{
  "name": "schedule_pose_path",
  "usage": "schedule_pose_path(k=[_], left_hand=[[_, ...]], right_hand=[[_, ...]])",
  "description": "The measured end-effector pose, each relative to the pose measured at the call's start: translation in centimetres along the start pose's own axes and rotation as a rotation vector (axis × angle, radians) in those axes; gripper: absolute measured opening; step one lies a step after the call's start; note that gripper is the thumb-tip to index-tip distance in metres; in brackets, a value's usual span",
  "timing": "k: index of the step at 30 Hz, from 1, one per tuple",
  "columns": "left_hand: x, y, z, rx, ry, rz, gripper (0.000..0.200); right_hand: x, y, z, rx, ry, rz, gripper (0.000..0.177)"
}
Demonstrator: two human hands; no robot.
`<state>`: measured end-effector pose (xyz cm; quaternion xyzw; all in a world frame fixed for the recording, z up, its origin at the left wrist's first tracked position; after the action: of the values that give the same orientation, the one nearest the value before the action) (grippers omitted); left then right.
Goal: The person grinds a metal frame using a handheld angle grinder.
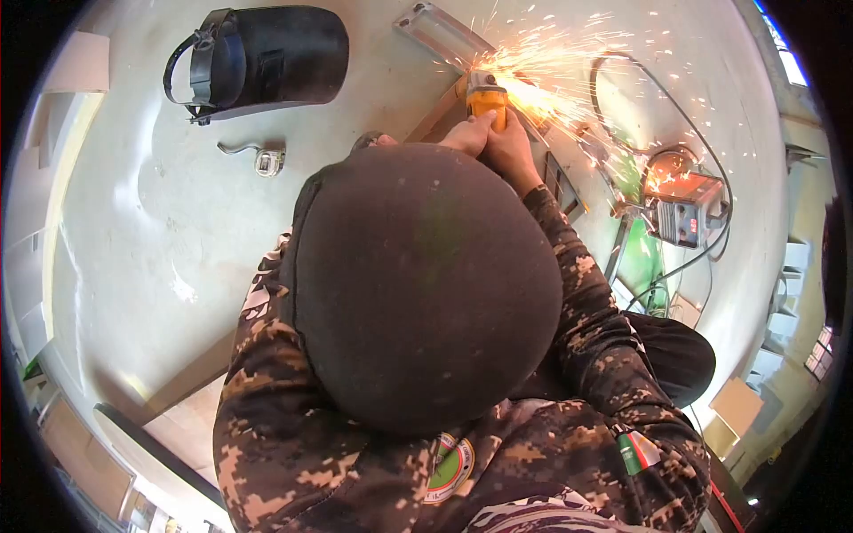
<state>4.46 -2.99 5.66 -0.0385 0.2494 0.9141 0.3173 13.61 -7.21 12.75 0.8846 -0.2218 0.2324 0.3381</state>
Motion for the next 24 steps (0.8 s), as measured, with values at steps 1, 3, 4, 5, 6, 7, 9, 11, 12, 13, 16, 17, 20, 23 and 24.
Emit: schedule_pose_path(k=[1, 3, 4, 5, 6, 7, 9, 11, 12, 13, 16, 17, 20, 23, 24], left_hand=[[0.2, 0.3, 0.8, 0.018, -0.035, 0.022, 0.070], [0.2, 0.0, 0.7, -0.012, -0.025, 0.009, 0.070], [0.1, -0.2, 0.1, -0.028, -0.011, -0.005, 0.070], [0.1, -0.6, -0.5, -0.024, -0.010, -0.005, 0.070], [0.2, -0.6, -0.5, 0.003, 0.025, -0.030, 0.069], [0.2, -0.6, -0.4, 0.027, 0.060, -0.055, 0.068], [0.2, -0.2, 0.0, -0.023, 0.009, -0.037, 0.068], [0.2, 0.0, 0.5, -0.072, -0.038, -0.019, 0.068], [0.1, 2.3, 3.6, -0.021, 0.029, -0.004, 0.068], [0.0, 3.7, 5.2, 0.031, 0.097, 0.010, 0.067], [0.0, 1.9, 2.0, -0.050, 0.092, -0.074, 0.071], [0.2, 1.4, 1.4, -0.057, 0.091, -0.072, 0.071], [-0.1, 2.0, 0.9, -0.034, -0.005, -0.123, 0.076], [-0.1, 2.4, 1.8, -0.041, -0.055, -0.088, 0.077], [-0.1, 2.3, 1.7, -0.040, -0.054, -0.087, 0.077]], right_hand=[[-0.1, 0.0, 0.5, 0.002, -0.002, 0.001, 0.063], [-0.2, 0.0, 0.6, 0.027, 0.011, 0.026, 0.063], [-0.1, 0.1, 0.3, 0.025, 0.011, 0.026, 0.063], [0.1, 0.0, 0.1, 0.023, 0.011, 0.016, 0.063], [0.1, 0.0, 0.1, 0.021, 0.010, 0.006, 0.063], [-0.2, -0.1, 0.6, 0.019, 0.008, 0.005, 0.063], [-0.3, -0.2, 0.6, 0.024, 0.028, 0.026, 0.061], [-0.3, 0.0, 0.4, 0.042, -0.023, -0.007, 0.059], [0.0, 0.5, -0.4, 0.041, -0.002, 0.008, 0.059], [0.2, 1.0, -1.1, 0.039, 0.019, 0.023, 0.059], [0.5, 1.3, -1.0, 0.015, 0.055, 0.038, 0.061], [0.4, 1.4, -0.3, 0.004, 0.069, 0.027, 0.061], [0.6, 2.3, 0.0, -0.012, 0.022, 0.035, 0.063], [1.1, 2.5, -0.3, -0.008, 0.024, 0.066, 0.063], [1.1, 2.6, -0.7, 0.006, 0.019, 0.062, 0.064]])
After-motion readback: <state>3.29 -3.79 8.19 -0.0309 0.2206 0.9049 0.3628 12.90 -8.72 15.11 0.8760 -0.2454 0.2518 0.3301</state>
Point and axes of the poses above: each hand's wrist, its own y-axis away from the middle knuckle, its own x-axis out of the back of the hand, z = x × y, the point moved 3 cm from there along -y, towards the middle knuckle, and after that the axes turned 15 degrees about -x, right-handed, at the moved point
